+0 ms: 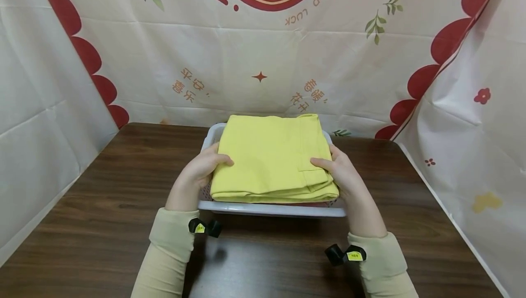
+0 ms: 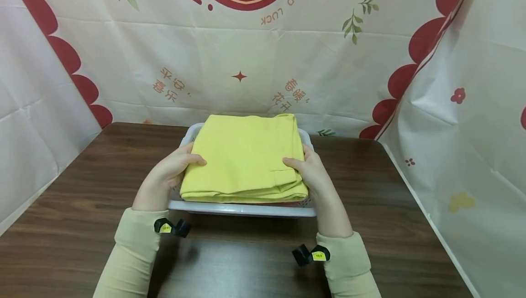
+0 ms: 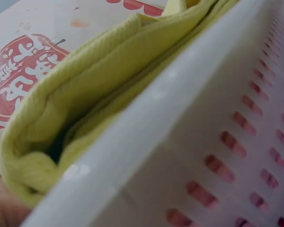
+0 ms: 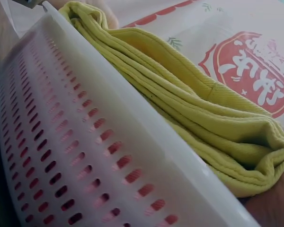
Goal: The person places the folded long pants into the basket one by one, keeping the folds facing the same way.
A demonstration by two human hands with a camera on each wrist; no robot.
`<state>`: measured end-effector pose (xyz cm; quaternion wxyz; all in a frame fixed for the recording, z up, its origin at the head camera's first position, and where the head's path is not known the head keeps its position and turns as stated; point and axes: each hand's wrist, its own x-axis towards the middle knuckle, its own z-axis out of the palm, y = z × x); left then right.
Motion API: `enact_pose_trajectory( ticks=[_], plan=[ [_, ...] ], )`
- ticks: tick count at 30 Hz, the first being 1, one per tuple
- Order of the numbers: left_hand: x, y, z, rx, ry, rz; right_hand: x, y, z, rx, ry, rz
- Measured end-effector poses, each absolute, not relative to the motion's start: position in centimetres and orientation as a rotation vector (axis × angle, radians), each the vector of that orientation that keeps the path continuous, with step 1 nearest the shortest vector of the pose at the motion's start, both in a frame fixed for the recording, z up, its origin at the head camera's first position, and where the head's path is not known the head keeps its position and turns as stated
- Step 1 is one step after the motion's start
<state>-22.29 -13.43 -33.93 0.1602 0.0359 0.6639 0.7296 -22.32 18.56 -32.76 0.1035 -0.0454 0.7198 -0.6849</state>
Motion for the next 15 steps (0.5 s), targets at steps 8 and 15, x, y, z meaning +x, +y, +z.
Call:
enact_pose_trajectory(
  ticks=[8,15],
  plan=[
    [-22.41,-13.34,-34.29,0.064,2.103,1.927,-22.46,19.31,-32.88,-0.145,2.394,-1.6],
    [-22.42,-13.34,-34.36,0.104,2.147,1.884,-22.64,19.44,-32.97,-0.121,2.453,-1.529]
  ],
)
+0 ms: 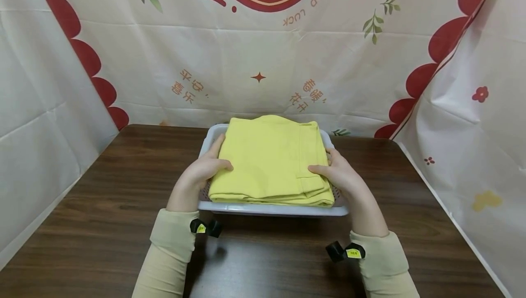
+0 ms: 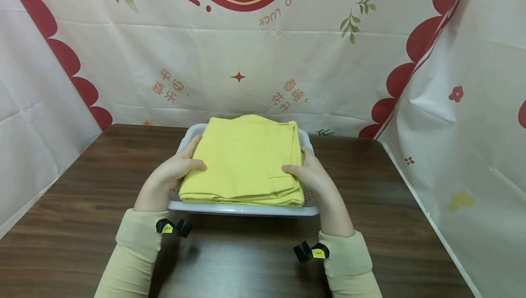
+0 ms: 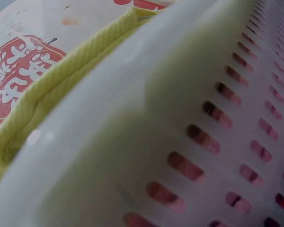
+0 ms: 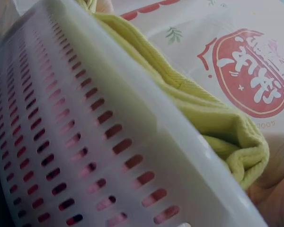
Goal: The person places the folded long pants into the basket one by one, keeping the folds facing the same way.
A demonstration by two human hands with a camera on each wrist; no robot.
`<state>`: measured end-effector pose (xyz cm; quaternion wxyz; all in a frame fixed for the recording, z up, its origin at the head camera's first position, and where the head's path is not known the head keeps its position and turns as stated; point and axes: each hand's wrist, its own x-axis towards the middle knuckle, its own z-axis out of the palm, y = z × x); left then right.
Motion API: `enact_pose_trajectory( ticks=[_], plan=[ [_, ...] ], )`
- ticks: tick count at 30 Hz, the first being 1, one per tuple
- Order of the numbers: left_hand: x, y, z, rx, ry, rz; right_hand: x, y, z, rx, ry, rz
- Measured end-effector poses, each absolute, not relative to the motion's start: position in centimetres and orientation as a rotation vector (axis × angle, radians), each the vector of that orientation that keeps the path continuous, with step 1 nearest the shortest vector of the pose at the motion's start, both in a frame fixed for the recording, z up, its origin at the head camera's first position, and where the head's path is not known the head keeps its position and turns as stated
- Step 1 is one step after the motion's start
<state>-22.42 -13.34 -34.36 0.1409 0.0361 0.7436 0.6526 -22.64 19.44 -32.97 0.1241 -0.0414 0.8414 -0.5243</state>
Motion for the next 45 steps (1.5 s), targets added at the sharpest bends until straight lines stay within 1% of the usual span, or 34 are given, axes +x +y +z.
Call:
enact_pose_trajectory(
  ticks=[5,7,12,17,28,35,40,45],
  plan=[
    [-22.4,-13.4,-34.5,0.237,2.259,1.769,-22.9,19.6,-33.1,-0.262,2.568,-1.406],
    [-22.4,-13.4,-34.5,0.263,2.302,1.706,-23.0,19.6,-33.2,-0.278,2.614,-1.307],
    [-22.5,-13.1,-34.5,0.245,2.372,1.574,-23.4,19.6,-33.4,-0.257,2.675,-1.102],
    [-22.6,-12.9,-34.4,0.198,2.415,1.482,-23.5,19.5,-33.2,-0.255,2.66,-1.051],
    [-22.8,-12.8,-34.5,0.238,2.413,1.396,-23.9,19.9,-32.6,-0.294,2.622,-0.934],
    [-22.4,-13.5,-33.2,0.349,2.475,1.179,-23.7,20.4,-31.1,-0.34,2.687,-0.749],
    [-23.2,-13.7,-31.9,0.382,2.596,0.994,-23.8,20.6,-29.3,-0.375,2.716,-0.679],
    [-23.9,-13.7,-30.7,0.385,2.612,0.862,-24.9,20.6,-28.5,-0.497,2.795,-0.588]
  ],
)
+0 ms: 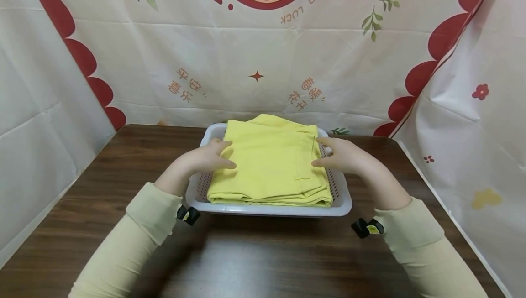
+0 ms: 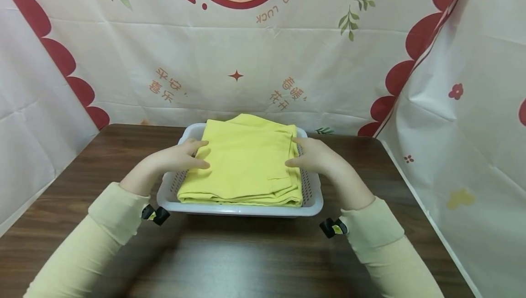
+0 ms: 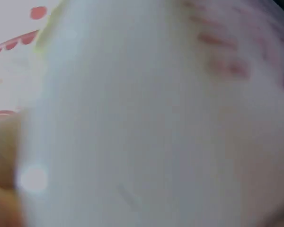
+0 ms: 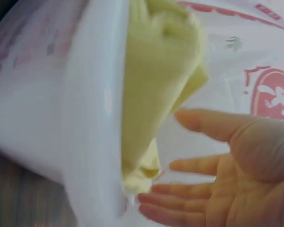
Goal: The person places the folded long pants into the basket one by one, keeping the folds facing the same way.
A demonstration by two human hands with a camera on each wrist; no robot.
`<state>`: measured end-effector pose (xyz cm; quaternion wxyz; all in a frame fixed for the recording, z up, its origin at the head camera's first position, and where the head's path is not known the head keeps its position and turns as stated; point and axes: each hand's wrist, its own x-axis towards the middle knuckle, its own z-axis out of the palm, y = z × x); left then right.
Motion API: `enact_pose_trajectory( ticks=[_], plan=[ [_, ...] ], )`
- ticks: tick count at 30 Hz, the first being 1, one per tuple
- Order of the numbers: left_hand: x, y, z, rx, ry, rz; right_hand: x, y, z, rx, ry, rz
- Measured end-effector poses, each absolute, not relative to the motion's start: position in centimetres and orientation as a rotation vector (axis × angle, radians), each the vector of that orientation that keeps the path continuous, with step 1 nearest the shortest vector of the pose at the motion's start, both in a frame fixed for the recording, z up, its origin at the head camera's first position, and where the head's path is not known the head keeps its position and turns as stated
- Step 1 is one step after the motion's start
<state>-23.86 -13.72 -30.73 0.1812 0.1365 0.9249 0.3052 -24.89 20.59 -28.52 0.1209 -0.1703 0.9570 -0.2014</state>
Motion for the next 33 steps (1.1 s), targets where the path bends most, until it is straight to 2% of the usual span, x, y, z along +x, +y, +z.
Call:
enact_pose_trajectory(
  ticks=[9,15,25,33],
  plan=[
    [-25.6,-13.3,-27.8,0.593,2.572,0.595,-26.5,20.7,-27.6,-0.66,2.718,-0.487],
    [-27.5,-12.3,-26.3,0.6,2.565,0.419,-27.3,19.7,-26.4,-0.651,2.666,-0.36],
    [-29.9,-10.5,-27.1,0.544,2.574,0.269,-29.7,18.1,-27.4,-0.62,2.611,-0.295],
    [-30.9,-10.6,-27.4,0.521,2.563,0.337,-31.2,18.1,-28.0,-0.574,2.55,-0.264]
  ],
)
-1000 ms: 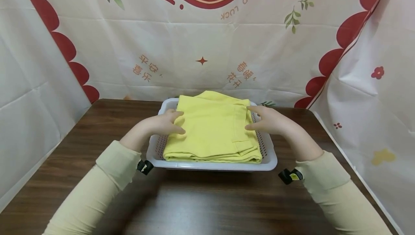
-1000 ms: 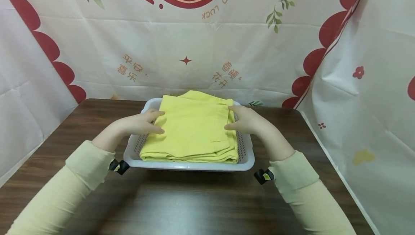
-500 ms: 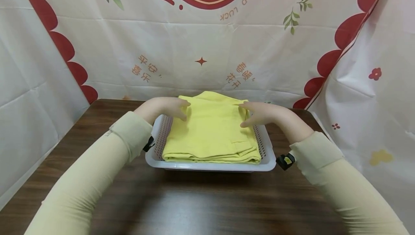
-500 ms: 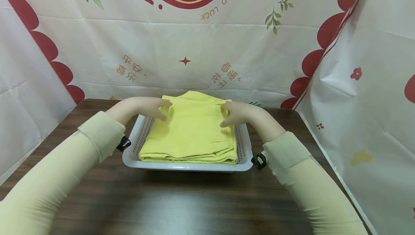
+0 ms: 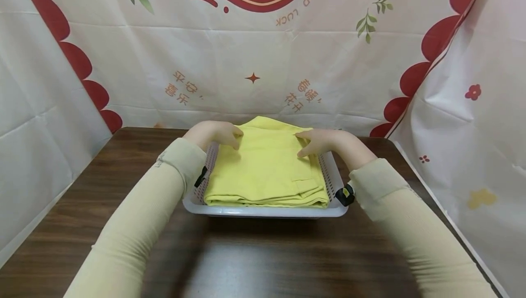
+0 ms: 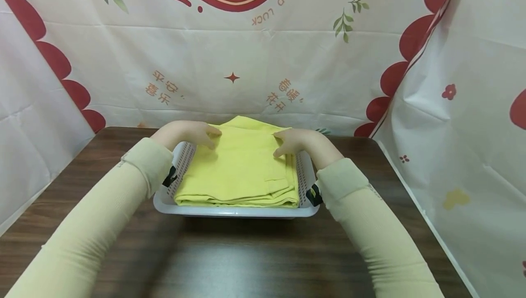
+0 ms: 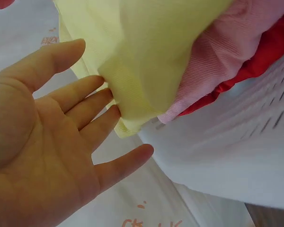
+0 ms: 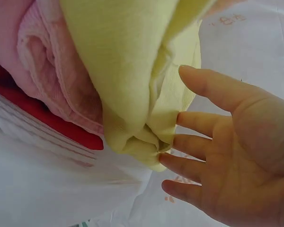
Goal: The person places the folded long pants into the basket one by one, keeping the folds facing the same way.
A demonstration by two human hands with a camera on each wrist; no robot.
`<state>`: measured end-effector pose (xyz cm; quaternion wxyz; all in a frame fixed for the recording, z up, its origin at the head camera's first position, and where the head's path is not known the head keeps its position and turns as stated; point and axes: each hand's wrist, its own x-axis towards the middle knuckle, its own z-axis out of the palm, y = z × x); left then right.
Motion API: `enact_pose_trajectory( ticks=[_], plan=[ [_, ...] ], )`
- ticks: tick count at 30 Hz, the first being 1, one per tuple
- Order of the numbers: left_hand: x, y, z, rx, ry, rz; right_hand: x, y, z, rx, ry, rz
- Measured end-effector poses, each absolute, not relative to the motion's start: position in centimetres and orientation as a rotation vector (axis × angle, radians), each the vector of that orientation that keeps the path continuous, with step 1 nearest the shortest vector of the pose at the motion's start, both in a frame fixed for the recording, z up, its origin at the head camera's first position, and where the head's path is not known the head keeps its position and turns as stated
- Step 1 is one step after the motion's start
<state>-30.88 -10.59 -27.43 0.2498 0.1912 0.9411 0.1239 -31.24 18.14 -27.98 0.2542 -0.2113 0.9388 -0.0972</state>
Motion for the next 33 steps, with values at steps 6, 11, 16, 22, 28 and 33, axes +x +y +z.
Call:
enact_pose_trajectory(
  ticks=[6,11,16,22,28,33],
  plan=[
    [-30.6,-9.7,-27.3,0.499,2.57,0.211,-31.6,18.0,-28.1,-0.574,2.541,-0.22],
    [-30.9,-9.3,-27.3,0.462,2.566,0.193,-31.9,17.4,-28.4,-0.584,2.558,-0.212],
    [-31.2,-9.6,-27.5,0.448,2.56,0.25,-32.2,16.7,-28.5,-0.598,2.594,-0.126],
    [-31.4,-9.7,-27.9,0.393,2.554,0.427,-32.7,16.6,-28.5,-0.572,2.58,-0.127],
    [-31.6,-9.2,-27.8,0.367,2.639,0.449,-33.1,17.8,-28.7,-0.607,2.518,-0.211],
    [-31.9,-8.9,-27.8,0.342,2.656,0.449,-33.1,18.5,-28.8,-0.619,2.483,-0.257]
  ],
)
